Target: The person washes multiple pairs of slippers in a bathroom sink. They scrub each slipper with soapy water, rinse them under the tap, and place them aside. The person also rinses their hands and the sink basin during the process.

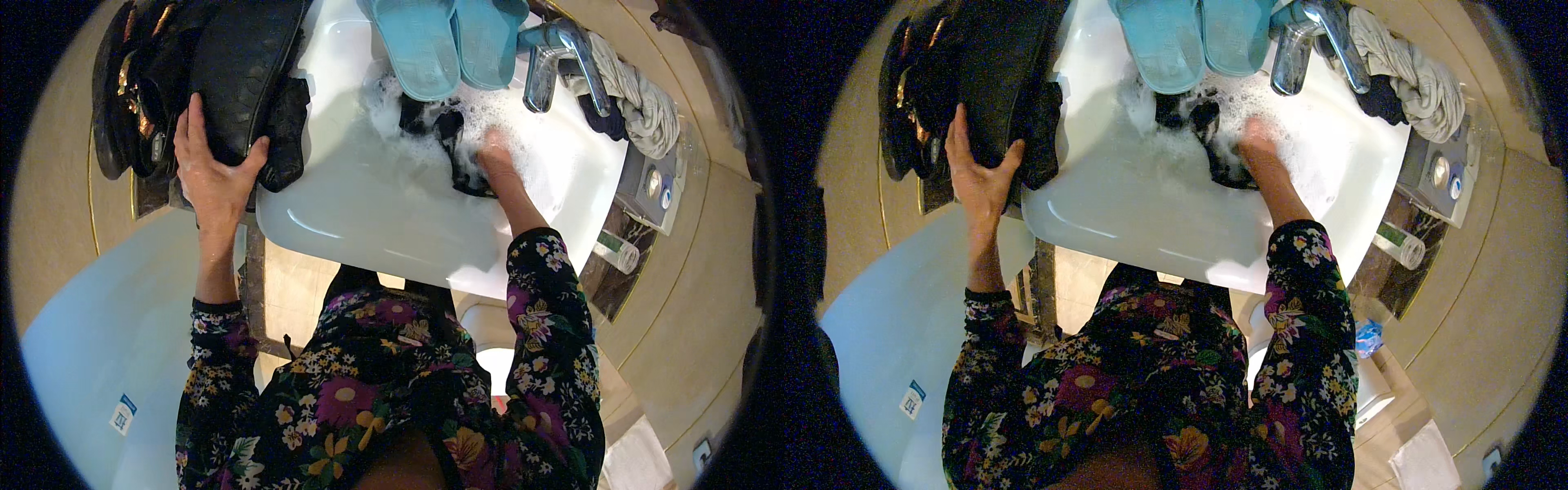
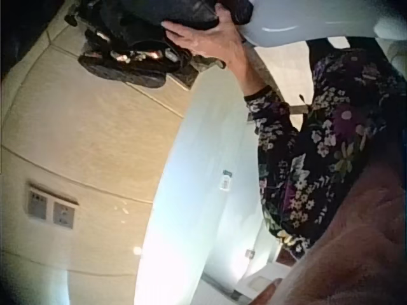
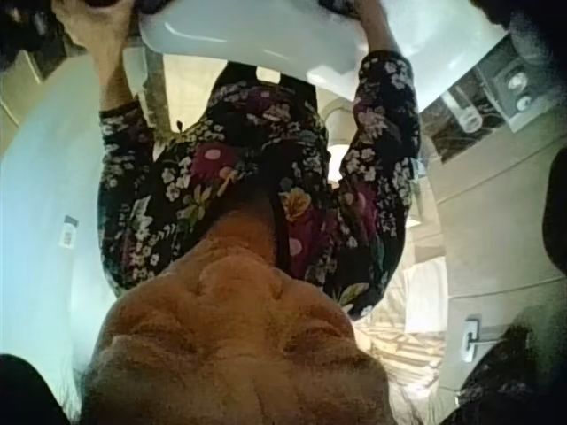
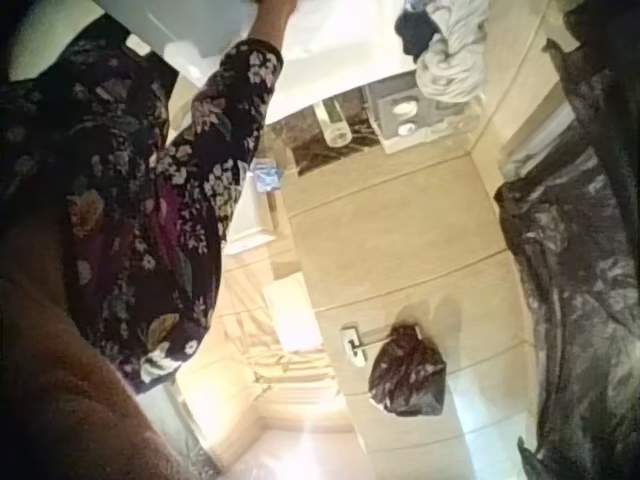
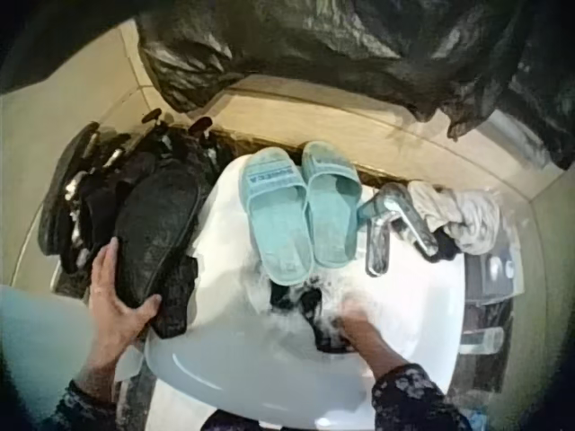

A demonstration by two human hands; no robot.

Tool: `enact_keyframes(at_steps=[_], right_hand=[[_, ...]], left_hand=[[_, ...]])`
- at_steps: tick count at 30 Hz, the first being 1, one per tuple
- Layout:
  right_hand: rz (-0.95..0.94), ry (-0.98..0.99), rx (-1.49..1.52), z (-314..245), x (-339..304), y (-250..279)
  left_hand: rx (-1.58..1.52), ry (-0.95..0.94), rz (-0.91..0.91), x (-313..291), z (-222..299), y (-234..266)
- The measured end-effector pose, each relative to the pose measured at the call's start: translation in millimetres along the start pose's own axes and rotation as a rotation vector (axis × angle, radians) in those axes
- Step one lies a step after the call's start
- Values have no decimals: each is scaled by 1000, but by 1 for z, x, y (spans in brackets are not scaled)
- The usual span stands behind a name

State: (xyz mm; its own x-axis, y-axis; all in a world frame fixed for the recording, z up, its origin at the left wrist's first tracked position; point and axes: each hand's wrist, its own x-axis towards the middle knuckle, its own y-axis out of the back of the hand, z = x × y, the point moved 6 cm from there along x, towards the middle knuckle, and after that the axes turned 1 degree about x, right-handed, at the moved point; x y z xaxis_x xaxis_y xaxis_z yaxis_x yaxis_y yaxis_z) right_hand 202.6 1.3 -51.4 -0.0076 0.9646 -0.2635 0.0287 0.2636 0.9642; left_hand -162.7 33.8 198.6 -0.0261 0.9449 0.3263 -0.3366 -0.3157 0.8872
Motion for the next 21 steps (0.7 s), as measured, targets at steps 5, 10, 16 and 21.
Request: enact_keyframes(at_steps=[5,10,16,21], right_hand=[[137,116,161,0,14,-1],[327,198,377,14,10,28],[220,228,572,4,-20,99],[59,195,997,1,-74,160]], left_hand=[[-280,238,-10,-8,0,38],[-950,513,-43,-42,31,50],[-1772,764,-119,-93,48,-2],[-2066,834,-248,-134,114,-50]])
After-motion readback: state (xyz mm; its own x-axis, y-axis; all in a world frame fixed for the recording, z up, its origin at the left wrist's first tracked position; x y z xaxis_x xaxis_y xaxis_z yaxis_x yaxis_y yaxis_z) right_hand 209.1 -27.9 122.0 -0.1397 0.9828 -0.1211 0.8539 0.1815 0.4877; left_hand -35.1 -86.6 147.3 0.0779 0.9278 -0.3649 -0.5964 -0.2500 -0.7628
